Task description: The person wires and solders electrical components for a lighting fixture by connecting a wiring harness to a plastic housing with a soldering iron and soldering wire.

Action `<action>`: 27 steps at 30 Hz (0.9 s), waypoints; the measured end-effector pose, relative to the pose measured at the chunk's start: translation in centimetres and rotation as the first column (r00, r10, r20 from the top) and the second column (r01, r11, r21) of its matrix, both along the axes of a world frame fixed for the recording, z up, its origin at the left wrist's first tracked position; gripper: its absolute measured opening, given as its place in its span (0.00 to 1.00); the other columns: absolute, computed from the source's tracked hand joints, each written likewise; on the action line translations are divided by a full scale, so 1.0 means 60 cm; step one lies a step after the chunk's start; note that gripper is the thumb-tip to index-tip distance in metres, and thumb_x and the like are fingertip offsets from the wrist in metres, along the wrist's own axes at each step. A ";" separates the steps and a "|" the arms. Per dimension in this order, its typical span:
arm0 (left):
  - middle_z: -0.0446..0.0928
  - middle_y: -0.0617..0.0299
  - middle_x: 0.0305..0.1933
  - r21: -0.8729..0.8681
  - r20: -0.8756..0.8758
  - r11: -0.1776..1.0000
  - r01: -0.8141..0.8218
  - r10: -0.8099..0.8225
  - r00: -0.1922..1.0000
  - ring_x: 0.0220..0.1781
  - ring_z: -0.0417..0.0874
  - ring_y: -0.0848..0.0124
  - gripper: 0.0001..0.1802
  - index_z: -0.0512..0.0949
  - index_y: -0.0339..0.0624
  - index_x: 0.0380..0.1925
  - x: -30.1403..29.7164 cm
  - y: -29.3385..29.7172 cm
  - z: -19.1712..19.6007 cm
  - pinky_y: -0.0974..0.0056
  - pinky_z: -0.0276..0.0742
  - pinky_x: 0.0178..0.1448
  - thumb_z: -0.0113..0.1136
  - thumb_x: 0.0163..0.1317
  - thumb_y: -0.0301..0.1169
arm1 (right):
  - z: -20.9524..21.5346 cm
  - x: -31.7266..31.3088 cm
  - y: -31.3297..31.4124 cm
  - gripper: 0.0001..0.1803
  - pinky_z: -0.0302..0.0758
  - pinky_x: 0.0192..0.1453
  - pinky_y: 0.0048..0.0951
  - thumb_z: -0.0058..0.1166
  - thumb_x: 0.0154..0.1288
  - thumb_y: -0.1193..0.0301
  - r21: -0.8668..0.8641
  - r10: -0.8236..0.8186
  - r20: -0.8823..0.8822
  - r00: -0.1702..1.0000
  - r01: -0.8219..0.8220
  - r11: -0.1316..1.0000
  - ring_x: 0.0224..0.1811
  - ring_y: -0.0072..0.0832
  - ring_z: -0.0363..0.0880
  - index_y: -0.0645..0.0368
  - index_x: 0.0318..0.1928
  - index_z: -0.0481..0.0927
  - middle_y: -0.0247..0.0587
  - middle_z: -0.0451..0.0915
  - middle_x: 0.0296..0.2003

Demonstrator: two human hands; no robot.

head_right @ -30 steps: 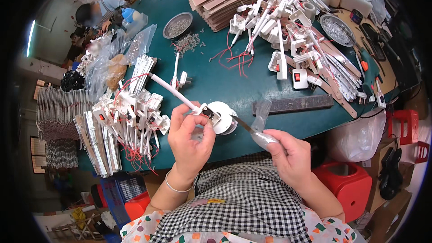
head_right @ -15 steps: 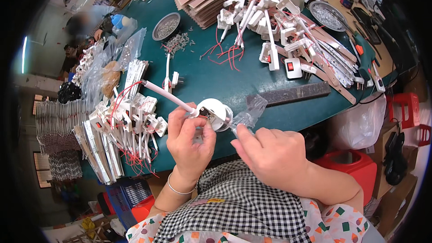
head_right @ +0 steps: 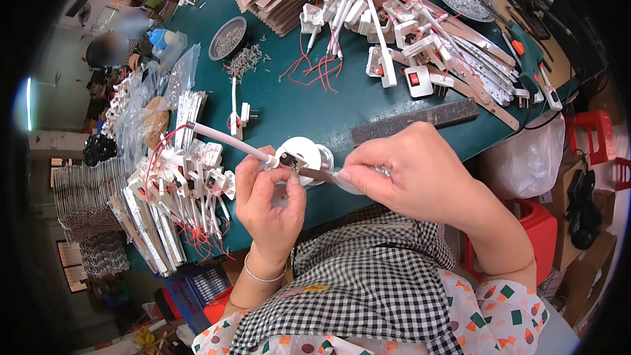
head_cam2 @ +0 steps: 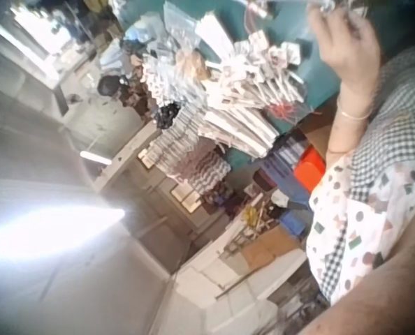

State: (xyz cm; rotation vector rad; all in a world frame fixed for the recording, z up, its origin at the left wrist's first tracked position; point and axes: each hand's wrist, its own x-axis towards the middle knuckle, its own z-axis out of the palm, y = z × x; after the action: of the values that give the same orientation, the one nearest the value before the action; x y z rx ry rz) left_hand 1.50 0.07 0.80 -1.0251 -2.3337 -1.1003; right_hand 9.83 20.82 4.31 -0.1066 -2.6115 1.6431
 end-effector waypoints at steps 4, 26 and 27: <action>0.76 0.48 0.49 0.019 0.097 1.000 -0.021 0.019 0.995 0.45 0.82 0.59 0.07 0.78 0.34 0.27 0.000 -0.001 0.002 0.61 0.80 0.45 0.64 0.46 0.15 | -0.014 0.012 -0.020 0.11 0.70 0.22 0.33 0.66 0.55 0.62 0.403 0.066 -0.341 0.938 0.083 0.912 0.18 0.32 0.77 0.56 0.34 0.84 0.37 0.76 0.17; 0.72 0.50 0.53 0.198 0.369 0.973 -0.115 0.034 0.929 0.43 0.80 0.69 0.05 0.79 0.35 0.30 -0.025 -0.061 0.006 0.69 0.78 0.42 0.64 0.53 0.18 | -0.048 0.027 0.005 0.08 0.72 0.25 0.23 0.59 0.64 0.71 -0.158 0.065 -0.017 0.998 -0.066 0.985 0.20 0.21 0.78 0.63 0.36 0.86 0.40 0.82 0.21; 0.73 0.50 0.53 0.235 0.389 0.966 -0.105 0.005 0.921 0.43 0.80 0.70 0.05 0.79 0.35 0.30 -0.026 -0.055 0.000 0.69 0.78 0.42 0.64 0.53 0.18 | -0.049 0.031 0.009 0.09 0.71 0.24 0.21 0.59 0.65 0.71 -0.221 -0.003 0.051 0.999 0.014 0.975 0.21 0.17 0.76 0.63 0.38 0.86 0.37 0.83 0.22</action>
State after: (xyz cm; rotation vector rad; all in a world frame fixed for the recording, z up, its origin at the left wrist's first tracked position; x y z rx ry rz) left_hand -0.08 -3.24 0.82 -0.6914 -2.4057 -1.6529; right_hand 11.69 21.39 1.39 -0.1698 -2.4486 1.9481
